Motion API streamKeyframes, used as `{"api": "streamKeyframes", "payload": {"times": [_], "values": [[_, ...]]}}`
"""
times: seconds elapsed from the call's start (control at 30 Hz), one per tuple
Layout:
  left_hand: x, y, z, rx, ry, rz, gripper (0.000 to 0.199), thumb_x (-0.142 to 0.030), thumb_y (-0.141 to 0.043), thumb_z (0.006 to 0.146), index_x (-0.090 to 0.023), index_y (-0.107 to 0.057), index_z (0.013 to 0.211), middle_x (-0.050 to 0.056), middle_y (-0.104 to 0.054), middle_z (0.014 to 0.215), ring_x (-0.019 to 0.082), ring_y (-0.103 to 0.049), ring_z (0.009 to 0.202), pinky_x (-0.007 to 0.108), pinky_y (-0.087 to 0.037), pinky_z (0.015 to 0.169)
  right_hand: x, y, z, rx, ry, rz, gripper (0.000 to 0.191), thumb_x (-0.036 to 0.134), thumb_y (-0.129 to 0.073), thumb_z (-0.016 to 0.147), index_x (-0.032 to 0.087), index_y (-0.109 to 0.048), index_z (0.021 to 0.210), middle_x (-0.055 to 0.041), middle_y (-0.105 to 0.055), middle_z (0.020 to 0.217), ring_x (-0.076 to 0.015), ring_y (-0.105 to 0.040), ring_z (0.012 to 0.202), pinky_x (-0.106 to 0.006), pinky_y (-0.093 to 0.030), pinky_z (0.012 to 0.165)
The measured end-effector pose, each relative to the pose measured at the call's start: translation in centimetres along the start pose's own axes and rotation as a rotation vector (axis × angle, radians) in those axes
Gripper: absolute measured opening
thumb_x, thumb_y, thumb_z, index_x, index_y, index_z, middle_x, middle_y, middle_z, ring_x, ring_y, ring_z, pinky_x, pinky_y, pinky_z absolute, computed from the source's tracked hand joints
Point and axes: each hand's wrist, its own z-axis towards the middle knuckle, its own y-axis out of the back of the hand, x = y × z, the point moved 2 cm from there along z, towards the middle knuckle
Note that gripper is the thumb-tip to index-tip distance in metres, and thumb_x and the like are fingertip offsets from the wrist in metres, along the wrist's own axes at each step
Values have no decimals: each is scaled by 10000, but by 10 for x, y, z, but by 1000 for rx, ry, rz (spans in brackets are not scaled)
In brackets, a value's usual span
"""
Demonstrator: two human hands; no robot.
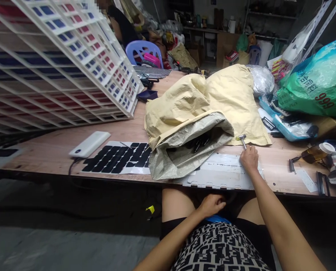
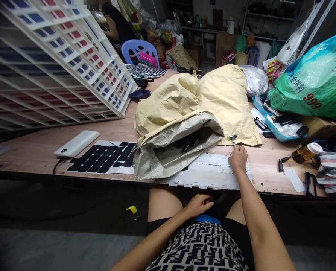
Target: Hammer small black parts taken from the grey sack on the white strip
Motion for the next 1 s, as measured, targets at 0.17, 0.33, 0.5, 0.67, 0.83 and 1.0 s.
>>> {"api": "streamKeyframes", "payload": {"times": [0.17,0.33,0.5,0.67,0.83,1.0], "values": [[-33,78,7,-366,-274,156,297,-398,-492,925,-244,-736,857,71,-691,757,178,-627,711,308,-494,741,0,-1,0,-10,1,-1,317,215,-471,923,119,-573,1206,-161,-559,1110,-280,-514,998,-363,-388,803],[-10,179,57,-891,287,200,214,-348,-540,902,-224,-701,971,72,-713,864,216,-658,821,314,-478,752,1,2,-1,-6,0,1,318,204,-453,927,116,-568,1210,-164,-557,1097,-281,-513,991,-368,-389,798],[27,199,90,-683,587,160,239,-364,-647,833,-194,-685,997,108,-732,979,261,-677,915,310,-472,730,1,1,-2,-8,-2,-1,314,202,-442,934,121,-564,1211,-159,-552,1101,-276,-510,990,-365,-389,797],[15,182,70,-861,365,230,241,-379,-584,898,-194,-694,1008,108,-711,1011,260,-652,966,337,-480,838,1,0,-3,-2,-7,5,303,201,-431,940,124,-567,1200,-156,-548,1101,-273,-503,988,-364,-385,803],[-31,132,57,-743,-104,360,269,-382,-519,961,-211,-685,1085,107,-680,1055,259,-589,1021,387,-439,933,0,-2,-2,-1,-4,18,312,203,-444,936,126,-559,1216,-159,-540,1117,-273,-494,990,-361,-382,803],[-45,96,95,-460,-181,358,194,-312,-571,946,-234,-698,1070,70,-649,1006,233,-545,985,367,-424,897,-2,-4,-2,7,-17,25,321,207,-443,945,133,-573,1229,-163,-547,1119,-271,-498,987,-358,-382,818]]}}
